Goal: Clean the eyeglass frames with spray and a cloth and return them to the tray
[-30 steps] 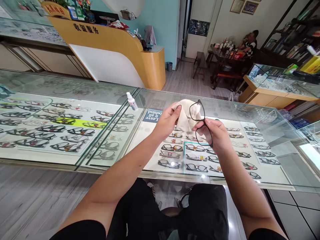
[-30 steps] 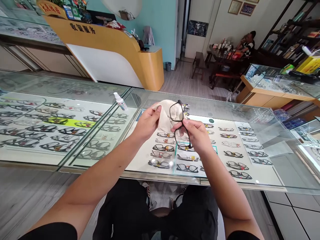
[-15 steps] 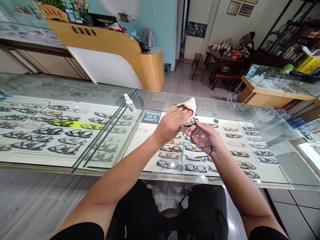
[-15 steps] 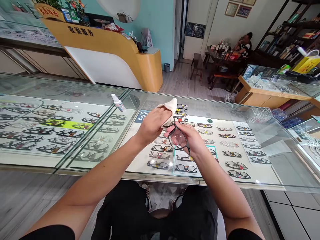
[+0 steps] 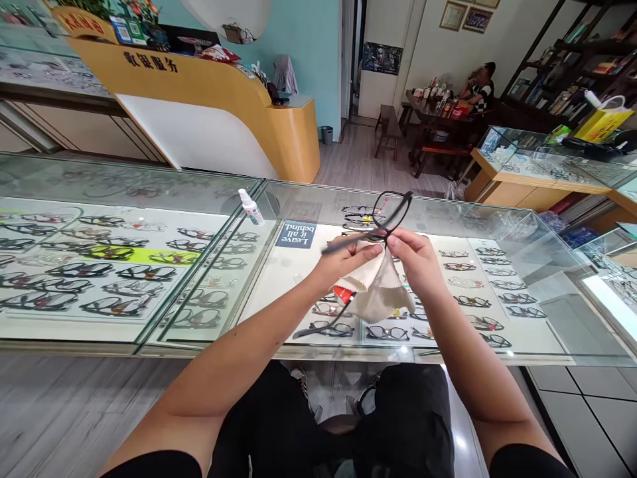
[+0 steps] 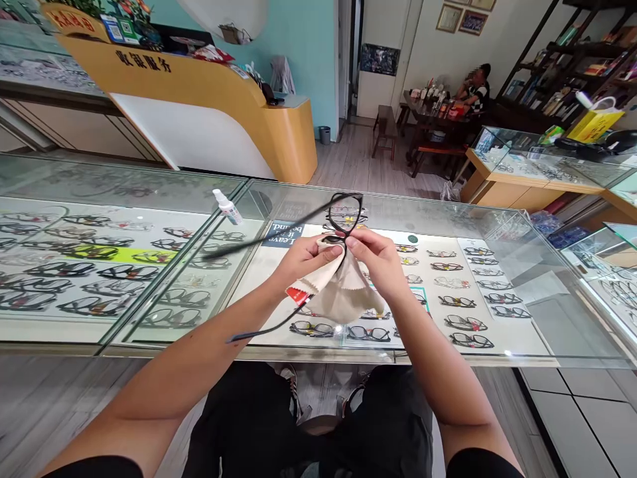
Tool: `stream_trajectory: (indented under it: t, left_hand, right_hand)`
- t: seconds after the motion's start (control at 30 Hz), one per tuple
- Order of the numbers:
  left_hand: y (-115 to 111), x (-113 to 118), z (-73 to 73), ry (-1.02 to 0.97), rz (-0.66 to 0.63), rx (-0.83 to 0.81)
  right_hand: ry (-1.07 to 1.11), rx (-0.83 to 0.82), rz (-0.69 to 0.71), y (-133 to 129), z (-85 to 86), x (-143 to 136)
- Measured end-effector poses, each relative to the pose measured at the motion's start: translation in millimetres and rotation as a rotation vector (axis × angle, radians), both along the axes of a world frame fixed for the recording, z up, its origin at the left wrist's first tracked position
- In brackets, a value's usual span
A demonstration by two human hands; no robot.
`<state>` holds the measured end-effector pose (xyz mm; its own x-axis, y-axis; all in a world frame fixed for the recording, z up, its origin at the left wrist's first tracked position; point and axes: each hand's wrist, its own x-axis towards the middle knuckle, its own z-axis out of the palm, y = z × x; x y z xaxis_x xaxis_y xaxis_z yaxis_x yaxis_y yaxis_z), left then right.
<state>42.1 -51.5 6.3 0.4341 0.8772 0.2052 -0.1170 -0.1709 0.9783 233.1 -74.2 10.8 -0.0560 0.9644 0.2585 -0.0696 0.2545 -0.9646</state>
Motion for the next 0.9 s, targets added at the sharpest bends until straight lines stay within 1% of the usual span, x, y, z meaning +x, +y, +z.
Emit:
stream_trajectory:
  t: [0.13, 0.2, 0.37, 0.5, 0.63, 0.7, 0.83, 0.9]
  left_hand:
    - [1.6, 2.9, -3.8, -0.046, -0.078, -0.054]
    - [2.6, 5.1, -5.6, -0.108, -0.101, -0.096]
    - [2.6, 11.0, -8.0, -0.244, -0.1, -0.189]
    - [2.0, 13.8, -10.2, -0.292, -0.093, -0.282]
    - [3.6, 11.8, -11.4, -0.26, -0.086, -0.313]
    - [5.3, 9.2, -10.9, -0.217, -0.107, -0.307]
    - [7.6, 6.5, -11.5, -0.134, -0.171, -0.277]
    - [7.4, 8.4, -13.9, -0.128, -0.154, -0.249]
  right_hand:
    - [0.068, -0.029, 0.03, 2.5, -6.3, -0.9]
    - [0.119, -0.041, 0.03, 3.0, -7.7, -1.0]
    - [0.134, -0.087, 0.023, 3.1, -9.3, -0.1]
    - [0.117, -0.055, 0.053, 3.2, -12.3, 0.7]
    - [0.136, -0.052, 0.056, 4.4, -15.0, -1.5]
    - [0.155, -0.064, 0.041, 4.6, -13.5, -3.0]
    - [0.228, -0.137, 0.038, 2.9, -6.7, -4.5]
    - [0.247, -0.174, 0.052, 2.1, -5.4, -4.9]
